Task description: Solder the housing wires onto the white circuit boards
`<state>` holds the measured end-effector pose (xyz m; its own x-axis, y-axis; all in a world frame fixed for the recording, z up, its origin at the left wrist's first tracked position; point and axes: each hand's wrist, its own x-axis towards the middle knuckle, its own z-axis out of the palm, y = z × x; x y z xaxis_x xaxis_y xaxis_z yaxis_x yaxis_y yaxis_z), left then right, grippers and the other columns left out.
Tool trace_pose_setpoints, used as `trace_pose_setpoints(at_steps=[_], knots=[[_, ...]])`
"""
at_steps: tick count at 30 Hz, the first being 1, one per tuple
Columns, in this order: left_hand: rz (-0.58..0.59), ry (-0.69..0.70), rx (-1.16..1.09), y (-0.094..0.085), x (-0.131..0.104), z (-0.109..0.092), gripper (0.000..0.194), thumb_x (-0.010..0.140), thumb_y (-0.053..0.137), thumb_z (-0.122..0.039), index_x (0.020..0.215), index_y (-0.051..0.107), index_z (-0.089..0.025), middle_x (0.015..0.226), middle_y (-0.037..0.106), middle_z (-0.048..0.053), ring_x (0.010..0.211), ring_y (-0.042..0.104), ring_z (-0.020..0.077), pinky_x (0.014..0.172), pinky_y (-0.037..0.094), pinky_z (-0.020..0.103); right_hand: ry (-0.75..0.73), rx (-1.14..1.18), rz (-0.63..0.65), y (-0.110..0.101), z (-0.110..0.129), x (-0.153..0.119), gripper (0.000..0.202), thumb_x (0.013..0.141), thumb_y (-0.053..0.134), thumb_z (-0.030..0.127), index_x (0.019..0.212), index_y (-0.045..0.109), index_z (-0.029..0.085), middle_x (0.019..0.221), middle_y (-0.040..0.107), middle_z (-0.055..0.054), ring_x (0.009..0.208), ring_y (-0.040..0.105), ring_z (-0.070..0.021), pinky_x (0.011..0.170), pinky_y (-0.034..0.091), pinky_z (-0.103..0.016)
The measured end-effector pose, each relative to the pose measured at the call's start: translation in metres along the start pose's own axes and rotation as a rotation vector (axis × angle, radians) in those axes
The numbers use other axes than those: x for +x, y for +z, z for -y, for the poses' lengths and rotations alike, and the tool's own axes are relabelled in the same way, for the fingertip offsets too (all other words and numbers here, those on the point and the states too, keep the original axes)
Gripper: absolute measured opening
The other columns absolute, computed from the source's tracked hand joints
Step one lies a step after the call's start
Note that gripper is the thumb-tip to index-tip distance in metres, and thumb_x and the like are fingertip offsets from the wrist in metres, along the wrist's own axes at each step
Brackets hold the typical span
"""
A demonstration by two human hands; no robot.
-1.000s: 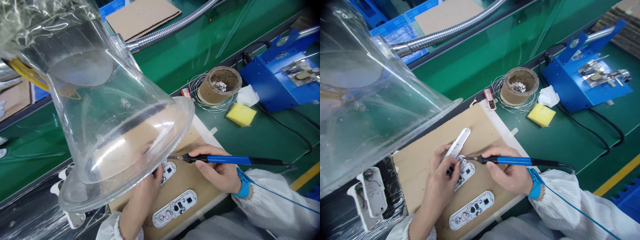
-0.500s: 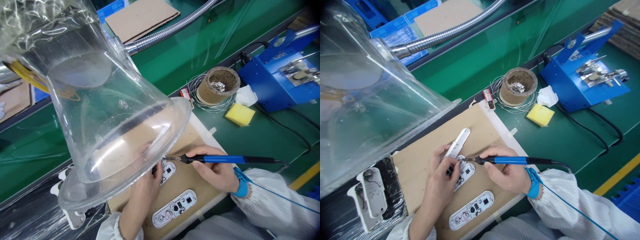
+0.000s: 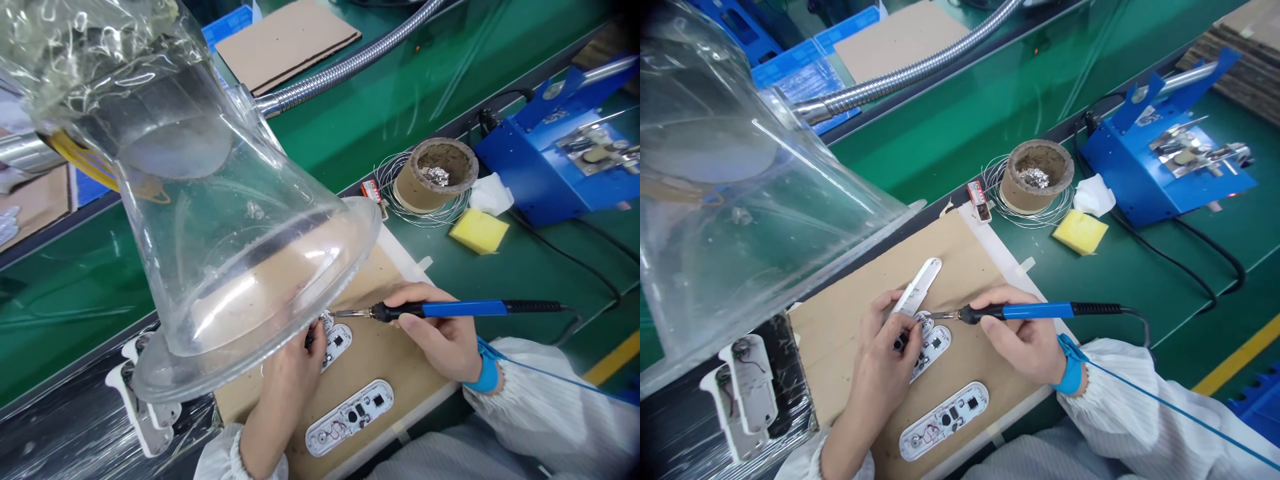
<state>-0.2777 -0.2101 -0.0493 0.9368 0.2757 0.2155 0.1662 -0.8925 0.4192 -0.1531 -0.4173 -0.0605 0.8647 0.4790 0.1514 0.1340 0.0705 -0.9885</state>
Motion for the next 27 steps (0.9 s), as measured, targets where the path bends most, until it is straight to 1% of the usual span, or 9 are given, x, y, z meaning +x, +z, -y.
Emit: trace_pose_setpoints(at_steps=[7,12,14,17,19,22,24,26,27], knots=[[0.010,-0.007,-0.010,-0.002,0.000,0.002,0.016,0.097,0.061,-0.013,0.084,0.063,-0.021,0.133,0.063,0.014,0.120,0.068,0.0310,0.093,0.059,0.046,0.050,0.066,-0.057,-0.003,-0.008,-0.006,0.012,0.097,0.075,0.027,0.107,0.081,0.028,0.091,0.077,-0.003,0.070,0.069,-0.0153,0.061,0.058,-0.024],[0.013,-0.020,-0.034,-0.004,0.003,0.002,0.015,0.096,0.063,-0.016,0.083,0.064,-0.023,0.131,0.066,0.012,0.117,0.069,0.0314,0.088,0.061,0.044,0.044,0.119,-0.097,-0.002,-0.012,-0.005,0.011,0.097,0.075,0.028,0.106,0.081,0.027,0.092,0.076,-0.004,0.070,0.068,-0.0159,0.059,0.056,-0.026],[0.036,-0.016,-0.046,-0.008,0.004,0.002,0.012,0.096,0.064,-0.018,0.086,0.066,-0.024,0.132,0.067,0.012,0.119,0.068,0.0327,0.088,0.062,0.046,0.039,0.125,-0.103,-0.002,-0.012,-0.004,0.011,0.097,0.074,0.027,0.106,0.081,0.027,0.092,0.075,-0.004,0.070,0.067,-0.0155,0.060,0.055,-0.025],[0.087,0.005,-0.054,-0.017,0.002,0.002,0.009,0.097,0.062,-0.019,0.095,0.068,-0.025,0.136,0.068,0.013,0.125,0.067,0.0350,0.093,0.062,0.051,0.022,0.118,-0.115,-0.004,-0.013,-0.004,0.012,0.097,0.074,0.025,0.107,0.080,0.027,0.093,0.075,-0.003,0.071,0.068,-0.0144,0.062,0.056,-0.024],[0.125,0.017,-0.056,-0.022,-0.001,0.005,0.015,0.098,0.058,-0.017,0.104,0.069,-0.025,0.138,0.068,0.013,0.128,0.067,0.0347,0.097,0.061,0.053,0.010,0.108,-0.123,-0.005,-0.012,-0.004,0.012,0.097,0.074,0.024,0.106,0.081,0.027,0.093,0.075,-0.003,0.072,0.068,-0.0142,0.063,0.057,-0.024],[0.199,-0.010,-0.073,-0.026,-0.003,0.020,0.026,0.101,0.051,-0.016,0.114,0.071,-0.026,0.140,0.069,0.012,0.126,0.069,0.0311,0.100,0.062,0.051,0.008,0.084,-0.145,-0.006,-0.011,-0.005,0.010,0.096,0.074,0.024,0.103,0.081,0.026,0.093,0.076,-0.004,0.070,0.069,-0.0148,0.063,0.060,-0.025],[0.199,-0.065,-0.083,-0.031,0.000,0.041,0.027,0.103,0.050,-0.022,0.114,0.074,-0.027,0.137,0.071,0.011,0.125,0.070,0.0305,0.102,0.061,0.051,0.017,0.078,-0.165,-0.007,-0.011,-0.006,0.009,0.096,0.075,0.025,0.102,0.081,0.025,0.095,0.076,-0.006,0.072,0.071,-0.0168,0.062,0.062,-0.026],[0.100,-0.159,-0.103,-0.042,0.007,0.069,0.023,0.102,0.057,-0.032,0.113,0.077,-0.027,0.130,0.074,0.010,0.128,0.069,0.0323,0.108,0.059,0.053,0.032,0.076,-0.181,-0.008,-0.012,-0.008,0.009,0.095,0.076,0.027,0.102,0.081,0.025,0.097,0.076,-0.008,0.075,0.073,-0.0195,0.061,0.064,-0.028],[-0.007,-0.241,-0.130,-0.051,0.011,0.083,0.023,0.100,0.061,-0.037,0.112,0.079,-0.026,0.127,0.075,0.010,0.128,0.069,0.0329,0.110,0.058,0.053,0.034,0.066,-0.191,-0.009,-0.013,-0.009,0.009,0.095,0.077,0.029,0.102,0.082,0.025,0.098,0.076,-0.009,0.075,0.074,-0.0203,0.061,0.065,-0.029]])
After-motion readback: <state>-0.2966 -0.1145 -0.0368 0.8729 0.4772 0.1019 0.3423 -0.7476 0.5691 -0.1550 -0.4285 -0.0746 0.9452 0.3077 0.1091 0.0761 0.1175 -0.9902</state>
